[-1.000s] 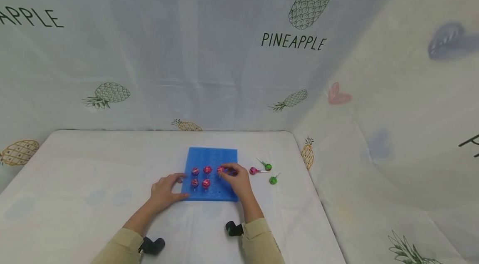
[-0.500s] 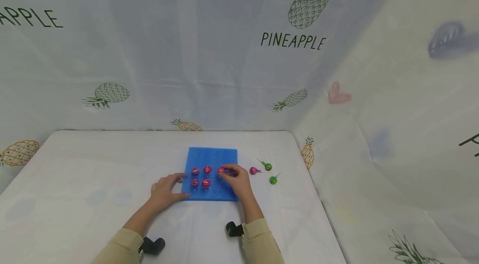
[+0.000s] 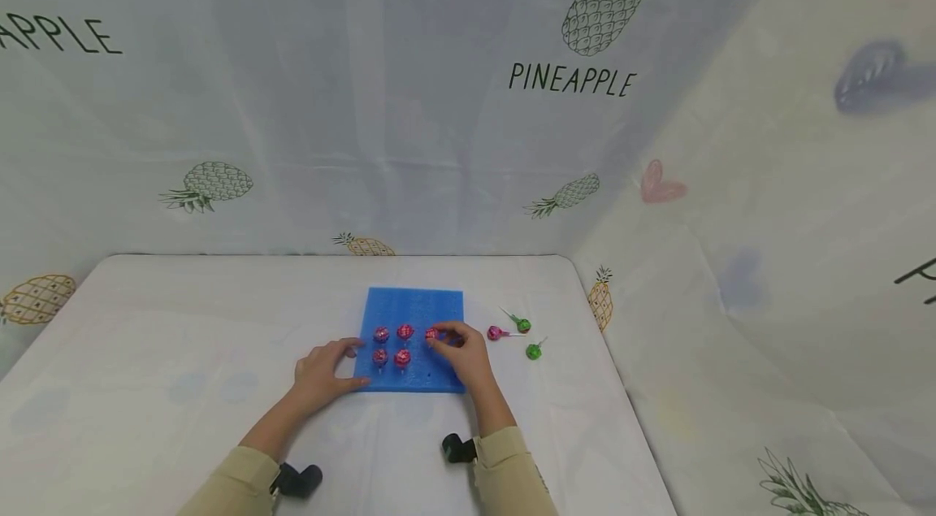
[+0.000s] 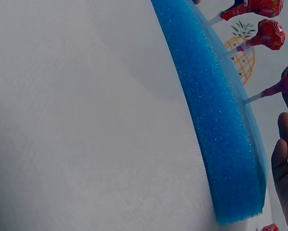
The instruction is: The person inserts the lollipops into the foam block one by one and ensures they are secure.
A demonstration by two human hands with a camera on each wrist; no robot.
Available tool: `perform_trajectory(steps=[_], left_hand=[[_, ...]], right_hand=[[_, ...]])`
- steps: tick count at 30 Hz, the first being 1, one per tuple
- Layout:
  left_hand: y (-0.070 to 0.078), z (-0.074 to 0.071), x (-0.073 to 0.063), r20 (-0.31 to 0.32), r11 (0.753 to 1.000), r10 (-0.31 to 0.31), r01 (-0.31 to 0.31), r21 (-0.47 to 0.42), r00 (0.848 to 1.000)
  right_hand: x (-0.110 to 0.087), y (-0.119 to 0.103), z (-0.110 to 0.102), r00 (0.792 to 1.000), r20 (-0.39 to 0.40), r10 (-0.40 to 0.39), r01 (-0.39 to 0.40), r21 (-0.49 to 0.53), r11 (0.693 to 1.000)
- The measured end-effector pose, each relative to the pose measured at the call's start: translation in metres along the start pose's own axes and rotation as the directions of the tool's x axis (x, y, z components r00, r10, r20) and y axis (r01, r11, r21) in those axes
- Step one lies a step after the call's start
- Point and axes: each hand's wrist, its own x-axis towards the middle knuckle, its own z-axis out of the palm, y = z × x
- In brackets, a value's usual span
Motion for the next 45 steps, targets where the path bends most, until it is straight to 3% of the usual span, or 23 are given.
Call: perform_trajectory(steps=[12,31,45], left_hand=[[0.002,-0.002,-0.002,-0.003,1.000,0.010,-0.010,-0.003,1.000],[0.003,-0.002,-0.002,0.013,1.000,0.005,-0.004,-0.006,1.000],[0.004,-0.003,-0.002,0.005,1.000,0.009,-0.009,-0.003,1.000]], right_hand=[[-0.002,0.011,-0.024,0.998,-0.033,-0.052,0.051,-0.055,0.997],[-0.008,0.031,-0.068,0.985,-0.167,-0.050,0.033,-0.105,0.994],[-0.002,0.037,-0.087,0.984,-0.180,-0.011,-0.021,-0.175,0.984]])
